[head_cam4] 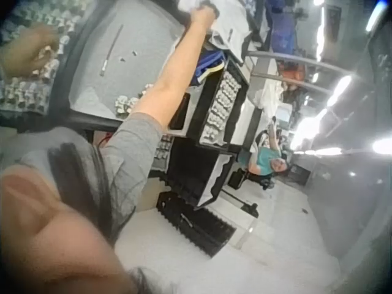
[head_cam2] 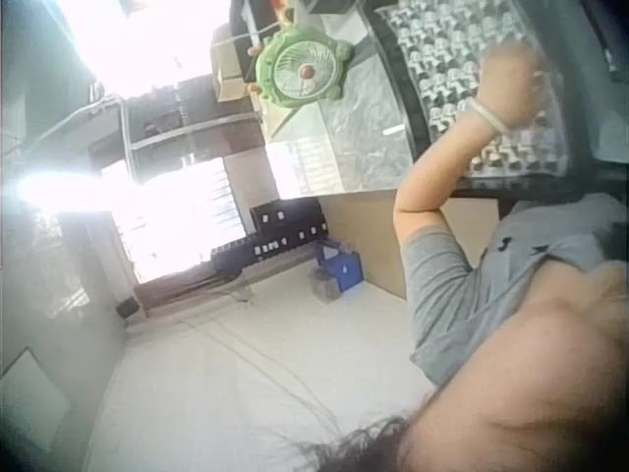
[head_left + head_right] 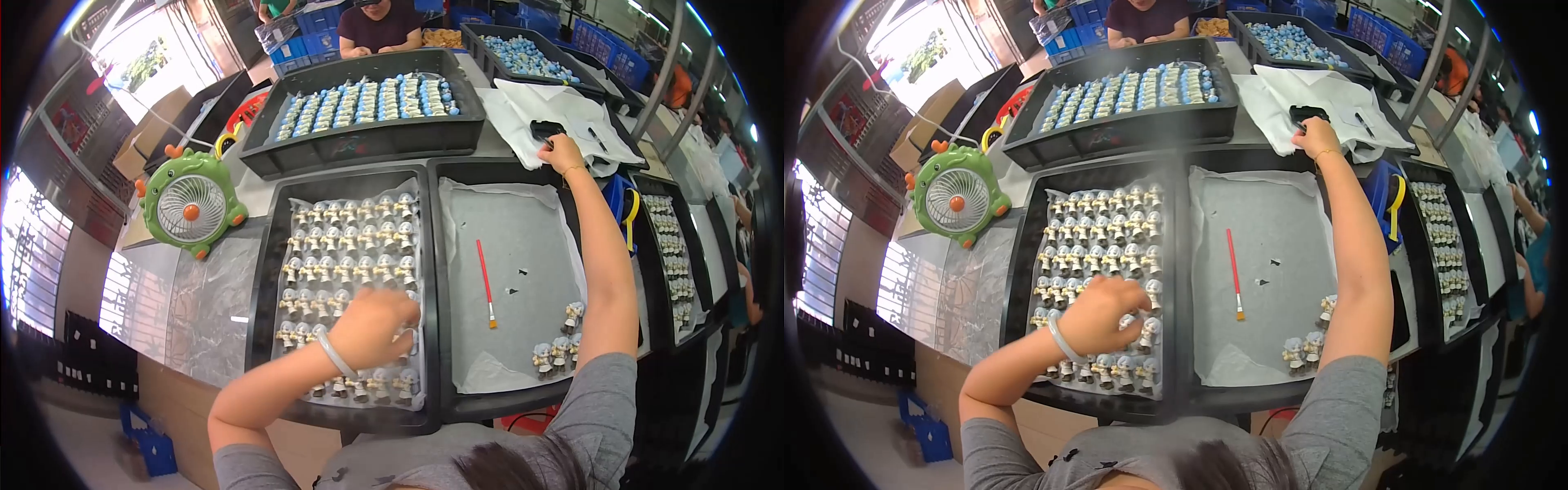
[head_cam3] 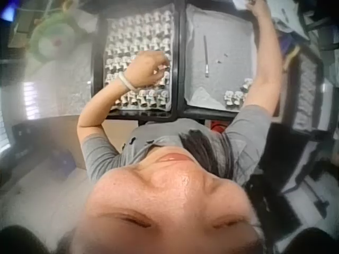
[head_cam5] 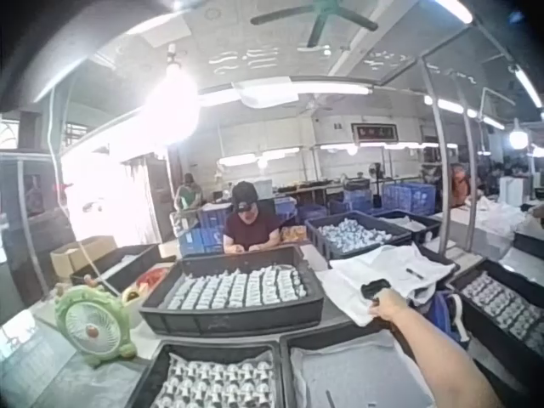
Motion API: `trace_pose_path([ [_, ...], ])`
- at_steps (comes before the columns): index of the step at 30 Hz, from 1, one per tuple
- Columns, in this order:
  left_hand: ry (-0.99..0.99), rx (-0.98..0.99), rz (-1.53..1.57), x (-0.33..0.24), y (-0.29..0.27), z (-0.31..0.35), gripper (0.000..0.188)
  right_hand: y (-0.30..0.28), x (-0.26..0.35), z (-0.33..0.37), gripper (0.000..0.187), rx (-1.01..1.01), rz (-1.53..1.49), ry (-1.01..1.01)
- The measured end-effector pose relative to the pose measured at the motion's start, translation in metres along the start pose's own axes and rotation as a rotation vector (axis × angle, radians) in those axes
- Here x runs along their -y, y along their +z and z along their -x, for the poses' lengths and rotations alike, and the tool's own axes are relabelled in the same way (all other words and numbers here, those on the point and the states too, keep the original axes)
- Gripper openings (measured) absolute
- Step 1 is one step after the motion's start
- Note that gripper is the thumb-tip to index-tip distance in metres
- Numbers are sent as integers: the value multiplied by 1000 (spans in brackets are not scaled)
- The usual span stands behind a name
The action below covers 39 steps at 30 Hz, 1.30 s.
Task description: The person assembles small figurines by gluing pieces together and painting them with a paintbrush.
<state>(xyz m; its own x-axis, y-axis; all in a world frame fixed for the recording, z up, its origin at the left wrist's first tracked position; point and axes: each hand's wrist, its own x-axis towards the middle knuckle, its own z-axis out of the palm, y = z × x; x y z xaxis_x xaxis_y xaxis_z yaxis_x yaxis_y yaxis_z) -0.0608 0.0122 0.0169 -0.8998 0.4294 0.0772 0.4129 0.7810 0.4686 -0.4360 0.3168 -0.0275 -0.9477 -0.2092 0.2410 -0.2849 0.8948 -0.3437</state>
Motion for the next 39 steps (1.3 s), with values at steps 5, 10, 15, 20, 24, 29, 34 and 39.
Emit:
trace_pose_path([
  [5, -22, -174, 325, 7, 2, -105, 13, -19, -4, 12, 24, 67, -300, -150],
  [10, -96, -393, 366, 43, 36, -242, 17, -18, -3, 7, 24, 36, 8, -249],
  [15, -328, -412, 823, 48, 54, -343, 19, -22, -20, -9, 30, -22, -268, -94],
  [20, -577, -533, 1146, 37, 57, -388, 21, -21, -36, -28, 33, 60, -369, -120],
  [24, -669, -512, 1005, 42, 63, -389, 26, -25, -35, -38, 32, 57, -403, -36],
  [29, -641, -506, 1008, 54, 64, -386, 48, -26, -47, -50, 31, -293, -220, 130],
  [34, -648, -241, 1306, 74, 62, -402, 38, -7, -36, -52, 42, 3, -183, -101],
  [39, -577, -313, 757, 65, 85, -413, 51, 19, -41, -55, 58, 140, 54, -113],
])
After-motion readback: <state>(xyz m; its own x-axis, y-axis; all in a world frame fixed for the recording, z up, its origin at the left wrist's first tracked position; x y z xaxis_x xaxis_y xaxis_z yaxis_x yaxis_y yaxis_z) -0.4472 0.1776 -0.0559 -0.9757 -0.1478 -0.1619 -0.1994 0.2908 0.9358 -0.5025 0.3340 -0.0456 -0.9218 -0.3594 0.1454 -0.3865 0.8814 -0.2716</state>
